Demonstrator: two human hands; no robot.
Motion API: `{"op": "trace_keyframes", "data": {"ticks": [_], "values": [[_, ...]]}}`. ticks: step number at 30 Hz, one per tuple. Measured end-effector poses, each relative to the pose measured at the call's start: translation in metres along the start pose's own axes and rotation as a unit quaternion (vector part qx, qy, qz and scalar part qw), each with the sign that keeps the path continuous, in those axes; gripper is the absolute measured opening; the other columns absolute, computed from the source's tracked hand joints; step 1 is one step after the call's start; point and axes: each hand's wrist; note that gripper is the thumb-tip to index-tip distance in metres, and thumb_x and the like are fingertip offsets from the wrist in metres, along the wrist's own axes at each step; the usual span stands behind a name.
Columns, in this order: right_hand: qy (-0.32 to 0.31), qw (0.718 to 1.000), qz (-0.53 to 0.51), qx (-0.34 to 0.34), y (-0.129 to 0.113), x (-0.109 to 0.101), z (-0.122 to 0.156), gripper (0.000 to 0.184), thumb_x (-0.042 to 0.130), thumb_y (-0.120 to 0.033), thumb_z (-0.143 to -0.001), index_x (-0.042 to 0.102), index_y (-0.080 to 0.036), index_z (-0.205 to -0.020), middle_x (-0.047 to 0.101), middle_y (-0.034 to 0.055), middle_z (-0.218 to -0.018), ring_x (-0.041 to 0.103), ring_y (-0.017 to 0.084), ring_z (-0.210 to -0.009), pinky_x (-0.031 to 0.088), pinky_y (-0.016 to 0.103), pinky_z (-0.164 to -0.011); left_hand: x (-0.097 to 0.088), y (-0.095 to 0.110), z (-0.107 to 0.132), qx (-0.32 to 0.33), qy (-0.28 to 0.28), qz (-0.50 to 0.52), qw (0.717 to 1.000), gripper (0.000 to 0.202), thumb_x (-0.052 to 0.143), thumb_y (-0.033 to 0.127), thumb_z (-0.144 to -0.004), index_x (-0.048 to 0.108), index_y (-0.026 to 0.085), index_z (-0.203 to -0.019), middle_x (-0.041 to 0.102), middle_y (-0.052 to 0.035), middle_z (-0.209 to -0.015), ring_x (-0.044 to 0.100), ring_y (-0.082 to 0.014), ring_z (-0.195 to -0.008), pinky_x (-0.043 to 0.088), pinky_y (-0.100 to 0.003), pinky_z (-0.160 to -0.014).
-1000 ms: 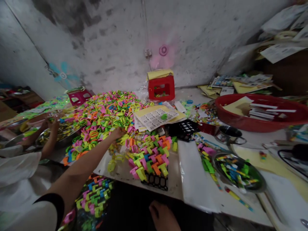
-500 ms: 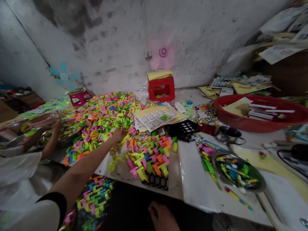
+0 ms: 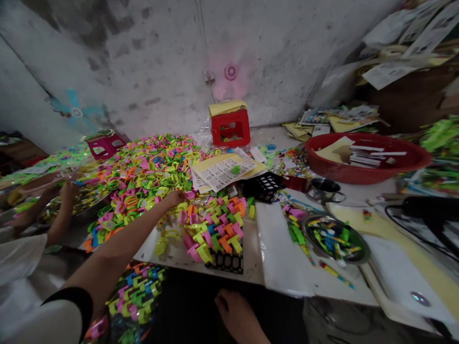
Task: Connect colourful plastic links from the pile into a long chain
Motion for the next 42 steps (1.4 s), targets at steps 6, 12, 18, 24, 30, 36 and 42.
{"op": "trace_keyframes", "data": {"ticks": [6,12,18,24,30,36,42], "values": [[0.004,1.000,-0.006,-0.009,-0.001,-0.001,0.000,0.028,0.042,-0.025,-0.088,0.069,-0.020,-0.087,0.072,0.0065,-0.088,0.066,0.020,-0.086,0.044,0.027,-0.076,-0.002,0.014,0.009,0.017,0.041,0.051,0.998,0.028,0.057,0.033,-0.090,0.058,0.014,-0.110,0.061,-0.0069,-0.108,0.061,-0.0185,-0.092,0.054,-0.038,-0.080],[0.021,1.000,-0.010,-0.019,-0.006,-0.010,0.009,0.027,0.042,-0.025,-0.088,0.069,-0.021,-0.088,0.071,0.0052,-0.088,0.066,0.019,-0.088,0.043,0.026,-0.076,-0.023,0.022,0.048,0.051,0.154,0.135,0.978,0.019,0.053,0.028,-0.091,0.059,0.013,-0.101,0.063,-0.0060,-0.100,0.060,-0.0165,-0.090,0.051,-0.035,-0.081],[0.013,1.000,-0.002,-0.003,-0.011,-0.015,0.013,0.027,0.043,-0.025,-0.087,0.070,-0.020,-0.089,0.072,0.0064,-0.088,0.066,0.019,-0.085,0.044,0.025,-0.073,-0.009,0.021,0.116,0.097,0.150,0.209,0.961,0.005,0.057,0.021,-0.080,0.060,0.017,-0.079,0.064,-0.0012,-0.077,0.059,-0.0143,-0.073,0.049,-0.025,-0.070],[0.009,0.999,-0.029,-0.035,-0.015,-0.014,0.013,0.024,0.046,-0.025,-0.087,0.070,-0.019,-0.087,0.071,0.0052,-0.086,0.065,0.019,-0.082,0.044,0.026,-0.075,0.019,0.043,0.161,0.088,0.212,0.268,0.936,0.010,0.050,0.016,-0.079,0.060,0.018,-0.076,0.066,-0.0035,-0.082,0.062,-0.0172,-0.083,0.049,-0.028,-0.079],[0.007,0.954,-0.295,-0.056,-0.049,-0.026,0.030,0.039,0.048,-0.051,-0.088,0.067,-0.017,-0.089,0.061,0.0005,-0.066,0.056,0.014,-0.062,0.044,0.024,-0.058,-0.002,0.067,0.231,0.067,0.340,0.329,0.879,0.013,0.047,0.028,-0.086,0.056,0.020,-0.080,0.063,-0.0038,-0.088,0.059,-0.0189,-0.092,0.047,-0.031,-0.087],[0.086,0.868,-0.484,-0.076,-0.094,-0.025,0.043,0.056,0.068,-0.060,-0.071,0.063,-0.020,-0.109,0.058,-0.0001,-0.072,0.050,0.012,-0.060,0.042,0.024,-0.055,0.026,0.126,0.323,0.113,0.070,0.515,0.847,0.016,0.060,0.037,-0.084,0.056,0.022,-0.080,0.063,0.0000,-0.069,0.062,-0.0147,-0.067,0.048,-0.025,-0.063],[0.046,0.860,-0.508,-0.020,-0.098,-0.020,0.043,0.053,0.068,-0.062,-0.069,0.068,-0.017,-0.098,0.057,-0.0022,-0.055,0.052,0.012,-0.050,0.046,0.027,-0.052,0.056,0.154,0.335,0.023,-0.107,0.702,0.703,0.046,0.062,0.062,-0.075,0.041,0.022,-0.075,0.059,0.0015,-0.062,0.056,-0.0124,-0.049,0.045,-0.024,-0.046]]}}
Point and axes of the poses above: each hand's wrist, its own z-axis away from the middle knuckle, its own x-axis out of the palm, y = z × x
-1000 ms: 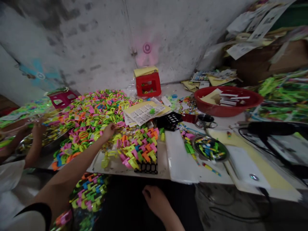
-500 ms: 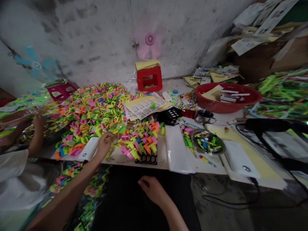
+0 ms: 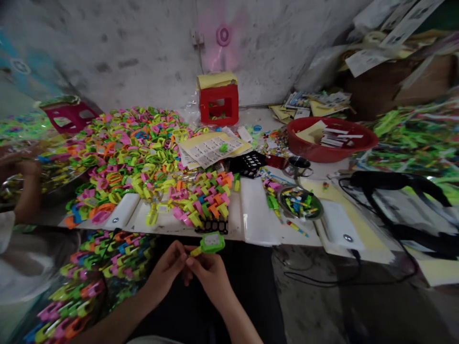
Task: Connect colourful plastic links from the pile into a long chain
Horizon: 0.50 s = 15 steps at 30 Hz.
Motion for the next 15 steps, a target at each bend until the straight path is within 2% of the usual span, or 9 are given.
{"op": "trace_keyframes", "data": {"ticks": [3,4,6,8,10,12,13,15], "values": [[0.032,0.999,0.007,0.009,0.006,-0.010,-0.002,0.054,0.070,-0.061,-0.067,0.069,-0.015,-0.096,0.056,-0.0031,-0.050,0.050,0.012,-0.044,0.043,0.025,-0.047,-0.004,-0.006,-0.004,-0.017,-0.028,-0.029,0.999,0.043,0.053,0.063,-0.081,0.040,0.022,-0.080,0.059,0.0011,-0.061,0.055,-0.0130,-0.050,0.044,-0.023,-0.045],[0.055,0.998,0.015,0.011,0.008,-0.015,-0.004,0.053,0.071,-0.061,-0.066,0.069,-0.015,-0.094,0.057,-0.0026,-0.051,0.048,0.011,-0.043,0.041,0.024,-0.044,-0.008,-0.005,-0.006,-0.007,-0.030,-0.072,0.997,0.039,0.051,0.060,-0.084,0.042,0.022,-0.083,0.060,0.0004,-0.064,0.056,-0.0131,-0.052,0.045,-0.023,-0.047],[0.117,0.992,0.047,0.002,0.009,-0.028,-0.009,0.049,0.072,-0.059,-0.066,0.070,-0.016,-0.087,0.061,-0.0004,-0.057,0.046,0.010,-0.043,0.038,0.023,-0.041,-0.015,0.004,-0.011,0.054,0.005,-0.188,0.981,0.027,0.047,0.048,-0.091,0.046,0.022,-0.088,0.062,-0.0005,-0.071,0.058,-0.0132,-0.060,0.047,-0.025,-0.057],[0.184,0.978,0.093,-0.026,0.009,-0.041,-0.019,0.045,0.074,-0.057,-0.065,0.069,-0.016,-0.083,0.062,0.0006,-0.060,0.048,0.011,-0.046,0.039,0.024,-0.043,-0.024,0.019,-0.020,0.163,0.076,-0.300,0.937,0.016,0.046,0.037,-0.093,0.051,0.022,-0.093,0.063,-0.0023,-0.081,0.060,-0.0146,-0.074,0.048,-0.029,-0.071],[0.226,0.963,0.134,-0.054,0.008,-0.053,-0.032,0.043,0.075,-0.056,-0.063,0.067,-0.018,-0.082,0.062,0.0001,-0.059,0.052,0.014,-0.048,0.043,0.027,-0.046,-0.030,0.035,-0.035,0.274,0.117,-0.387,0.872,0.012,0.048,0.030,-0.092,0.055,0.022,-0.098,0.063,-0.0053,-0.095,0.059,-0.0180,-0.093,0.045,-0.033,-0.086],[0.234,0.954,0.171,-0.081,0.011,-0.061,-0.047,0.042,0.074,-0.056,-0.064,0.066,-0.018,-0.081,0.064,0.0014,-0.062,0.057,0.017,-0.055,0.049,0.030,-0.054,-0.034,0.046,-0.052,0.332,0.096,-0.454,0.821,0.018,0.053,0.026,-0.089,0.056,0.022,-0.107,0.061,-0.0075,-0.109,0.054,-0.0213,-0.107,0.042,-0.037,-0.094],[0.228,0.950,0.192,-0.096,0.013,-0.064,-0.053,0.041,0.073,-0.055,-0.065,0.065,-0.019,-0.081,0.066,0.0030,-0.067,0.060,0.019,-0.060,0.051,0.033,-0.059,-0.034,0.048,-0.060,0.343,0.077,-0.477,0.806,0.021,0.055,0.025,-0.088,0.056,0.023,-0.109,0.060,-0.0077,-0.112,0.053,-0.0220,-0.109,0.041,-0.039,-0.096],[0.213,0.938,0.241,-0.130,0.020,-0.069,-0.063,0.037,0.070,-0.053,-0.069,0.064,-0.019,-0.080,0.069,0.0060,-0.077,0.064,0.022,-0.072,0.052,0.036,-0.070,-0.032,0.046,-0.073,0.346,0.049,-0.497,0.794,0.023,0.057,0.024,-0.087,0.057,0.023,-0.110,0.059,-0.0068,-0.112,0.052,-0.0219,-0.110,0.041,-0.039,-0.096]]}}
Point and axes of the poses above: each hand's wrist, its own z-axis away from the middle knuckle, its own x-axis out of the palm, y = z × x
